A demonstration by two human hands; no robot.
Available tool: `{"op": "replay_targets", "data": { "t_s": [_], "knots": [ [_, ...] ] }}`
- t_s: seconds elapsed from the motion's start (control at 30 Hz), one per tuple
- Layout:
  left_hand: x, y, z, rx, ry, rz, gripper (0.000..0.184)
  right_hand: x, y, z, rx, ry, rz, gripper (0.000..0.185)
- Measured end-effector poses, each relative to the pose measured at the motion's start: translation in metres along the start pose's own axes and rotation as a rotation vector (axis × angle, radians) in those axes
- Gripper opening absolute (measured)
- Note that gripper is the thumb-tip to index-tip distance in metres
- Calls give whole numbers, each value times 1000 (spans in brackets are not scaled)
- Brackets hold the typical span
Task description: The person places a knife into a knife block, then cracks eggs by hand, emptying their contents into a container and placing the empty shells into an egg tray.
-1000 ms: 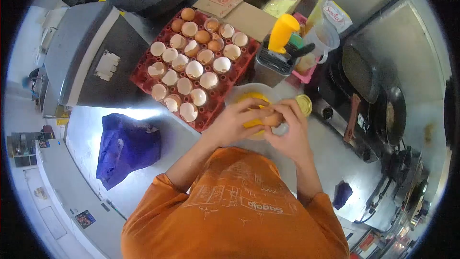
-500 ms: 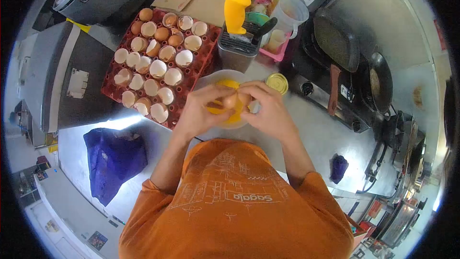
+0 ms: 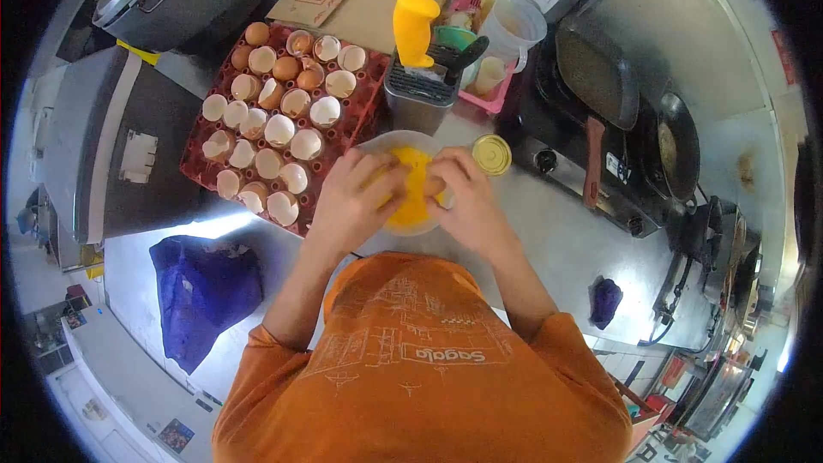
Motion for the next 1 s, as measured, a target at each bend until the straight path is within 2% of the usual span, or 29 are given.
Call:
{"op": "replay_targets", "data": {
  "t_s": [0.03,0.1,0.13,0.2,0.27,0.33,0.37,0.47,0.53,0.57,0.6,0.67,0.73,0.87,0.93,1.0],
  "knots": [
    [-2,1,1,2,2,0,46,-2,0,2,0,0,-2,37],
    [-8,-1,4,-364,135,-266,48,-5,1,6,281,54,75,41],
    [-11,1,8,-356,139,-268,48,-9,5,12,286,51,68,41],
    [-17,0,19,-782,144,-643,43,-15,15,30,870,156,170,46],
    [-15,0,14,-845,189,-641,42,-12,9,33,936,157,145,47],
    [-13,4,3,-1128,158,-689,54,-4,0,34,1004,153,121,49],
    [-15,4,-5,-1136,153,-685,55,0,-7,32,1002,115,110,50],
    [-23,3,-45,-1045,285,-732,57,12,-32,31,1029,62,63,50],
    [-37,-12,-88,-662,514,-663,56,17,-37,28,927,63,18,45],
    [-49,-24,-110,-522,630,-772,54,17,-36,29,937,56,11,45],
    [-59,-38,-131,-347,704,-791,49,17,-33,29,919,77,10,44],
    [-85,-73,-153,-236,789,-867,39,16,-27,32,907,94,0,42],
    [-101,-96,-155,-76,707,-993,34,14,-20,37,901,107,-2,40],
    [-109,-116,-140,9,571,-977,32,12,-17,37,842,108,-24,40],
    [-111,-120,-137,-7,489,-1050,29,8,-14,34,779,126,4,41],
    [-111,-123,-140,41,454,-985,32,3,-8,31,772,152,2,41]
  ]
}}
Point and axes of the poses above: each hand's wrist, its own x-axis towards the middle knuckle, its own z-axis out of the palm, y = z × x, the point moved 2 cm from there along x, towards the middle knuckle, and after that the axes turned 2 degrees about x, right-handed, at the moved point
